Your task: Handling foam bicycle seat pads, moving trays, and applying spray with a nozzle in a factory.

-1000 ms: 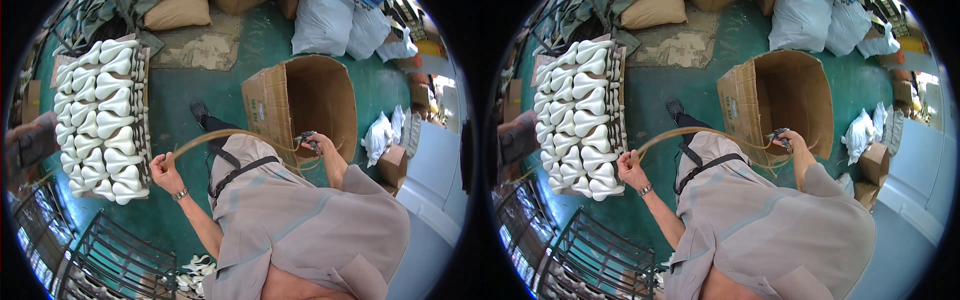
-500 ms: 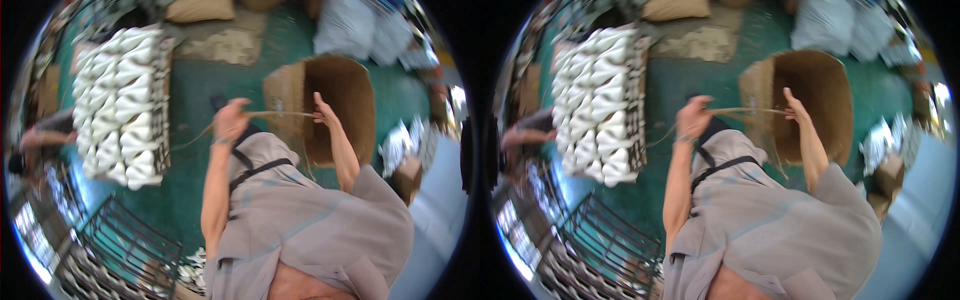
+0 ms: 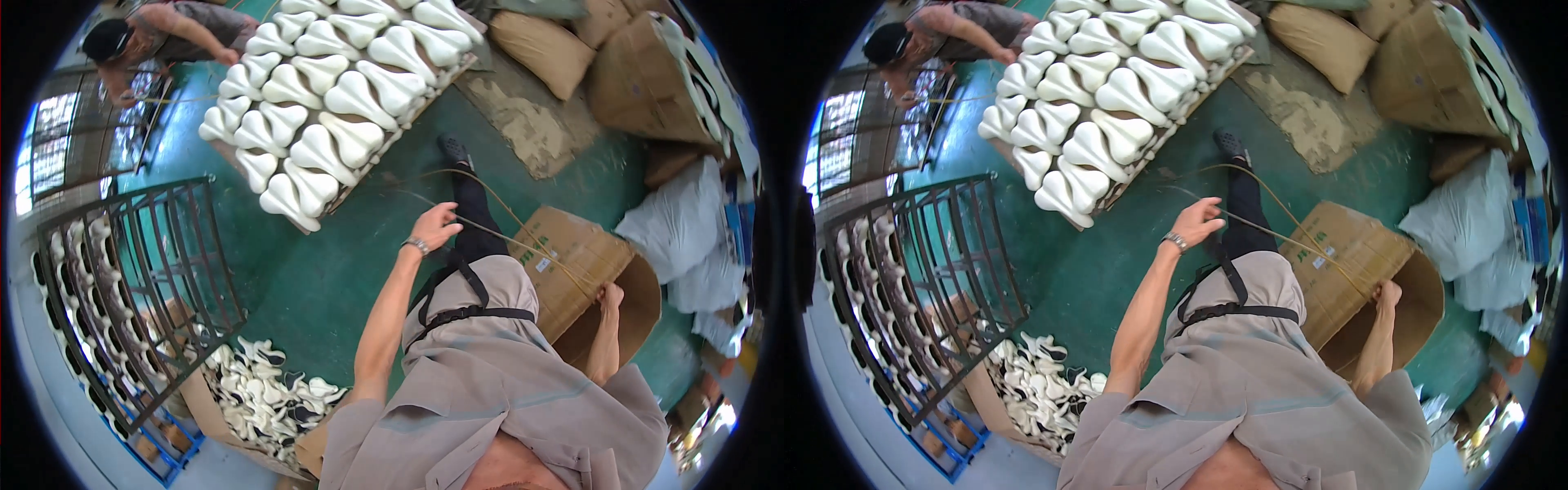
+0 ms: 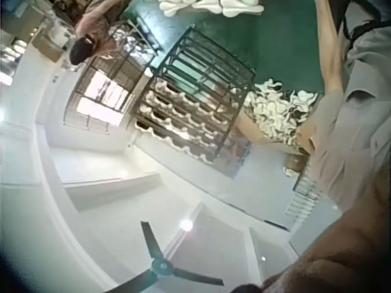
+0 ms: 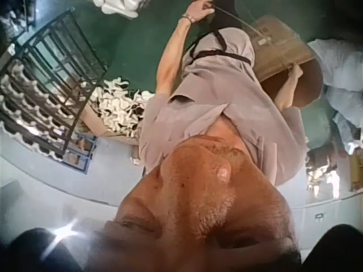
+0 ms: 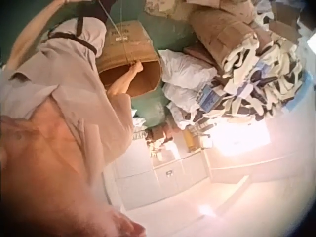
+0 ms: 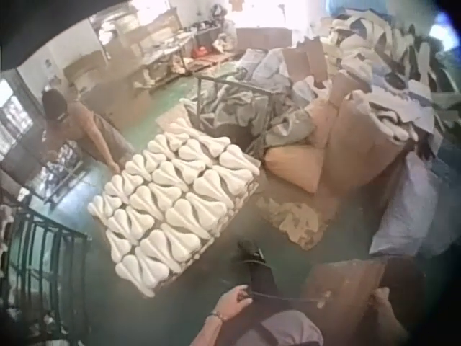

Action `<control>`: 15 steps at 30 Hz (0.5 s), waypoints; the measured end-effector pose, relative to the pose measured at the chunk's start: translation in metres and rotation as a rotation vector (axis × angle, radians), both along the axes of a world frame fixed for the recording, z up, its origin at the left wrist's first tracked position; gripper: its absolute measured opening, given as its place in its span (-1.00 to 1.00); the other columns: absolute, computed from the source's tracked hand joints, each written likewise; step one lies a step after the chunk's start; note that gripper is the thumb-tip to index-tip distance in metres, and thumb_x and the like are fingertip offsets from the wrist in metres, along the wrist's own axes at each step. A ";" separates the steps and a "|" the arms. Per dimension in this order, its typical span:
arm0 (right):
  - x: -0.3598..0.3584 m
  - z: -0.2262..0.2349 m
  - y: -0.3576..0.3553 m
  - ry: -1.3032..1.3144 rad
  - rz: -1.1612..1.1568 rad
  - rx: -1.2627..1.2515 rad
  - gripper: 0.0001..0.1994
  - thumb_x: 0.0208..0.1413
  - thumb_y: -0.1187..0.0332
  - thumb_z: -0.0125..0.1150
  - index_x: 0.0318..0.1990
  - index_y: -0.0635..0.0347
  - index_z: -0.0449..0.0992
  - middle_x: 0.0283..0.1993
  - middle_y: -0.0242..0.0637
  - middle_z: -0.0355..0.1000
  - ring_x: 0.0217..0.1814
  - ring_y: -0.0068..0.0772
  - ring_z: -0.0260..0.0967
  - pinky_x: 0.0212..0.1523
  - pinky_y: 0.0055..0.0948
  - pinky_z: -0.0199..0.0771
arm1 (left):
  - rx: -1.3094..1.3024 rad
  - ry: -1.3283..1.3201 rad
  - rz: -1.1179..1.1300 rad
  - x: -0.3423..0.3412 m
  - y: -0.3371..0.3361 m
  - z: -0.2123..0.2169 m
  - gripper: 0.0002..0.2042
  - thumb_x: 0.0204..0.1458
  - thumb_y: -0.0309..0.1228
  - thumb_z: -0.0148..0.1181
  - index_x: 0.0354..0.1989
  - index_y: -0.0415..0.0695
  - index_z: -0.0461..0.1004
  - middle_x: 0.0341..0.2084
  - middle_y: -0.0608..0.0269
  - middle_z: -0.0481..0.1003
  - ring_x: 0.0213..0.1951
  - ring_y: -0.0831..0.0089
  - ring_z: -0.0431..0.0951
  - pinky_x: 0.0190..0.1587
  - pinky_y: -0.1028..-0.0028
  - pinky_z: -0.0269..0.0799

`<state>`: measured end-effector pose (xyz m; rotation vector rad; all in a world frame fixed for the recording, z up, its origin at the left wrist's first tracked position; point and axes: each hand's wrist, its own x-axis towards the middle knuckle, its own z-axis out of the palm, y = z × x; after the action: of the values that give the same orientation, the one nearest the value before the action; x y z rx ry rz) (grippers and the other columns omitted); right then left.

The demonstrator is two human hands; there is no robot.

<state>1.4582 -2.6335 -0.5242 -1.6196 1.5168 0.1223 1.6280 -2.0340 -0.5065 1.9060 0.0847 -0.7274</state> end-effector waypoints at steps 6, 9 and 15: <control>0.146 -0.005 0.064 0.613 0.559 0.354 -0.96 0.09 0.47 0.16 -0.37 0.21 0.51 -0.60 -0.16 0.41 -0.69 -0.30 0.38 -0.78 -0.25 0.36 | 0.315 0.118 0.494 -0.037 0.109 -0.073 -0.53 0.06 -0.27 0.39 0.16 -0.12 0.51 -0.22 0.14 0.70 -0.11 0.23 0.71 0.02 0.25 0.59; 0.193 -0.045 -0.019 1.577 0.701 0.642 -0.91 0.21 0.41 0.18 -0.28 0.21 0.57 -0.47 -0.03 0.58 -0.57 -0.25 0.53 -0.67 -0.20 0.52 | 0.425 0.473 0.586 -0.031 0.080 -0.079 -0.54 0.06 -0.20 0.41 0.12 -0.08 0.56 -0.19 0.15 0.71 -0.01 0.19 0.68 0.13 0.24 0.54; 0.326 -0.115 -0.009 0.643 1.349 0.674 -0.61 0.29 -0.05 0.21 -0.35 0.07 0.67 -0.52 -0.26 0.52 -0.45 -0.33 0.53 -0.49 -0.25 0.48 | 0.164 0.513 0.915 0.031 0.045 -0.090 -0.60 0.07 -0.24 0.42 0.07 -0.12 0.60 -0.18 0.13 0.71 -0.03 0.28 0.69 0.10 0.30 0.54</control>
<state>1.7840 -2.6421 -0.6396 -1.7738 0.3650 1.7874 1.6588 -1.9890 -0.5961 1.5330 1.2733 -0.5432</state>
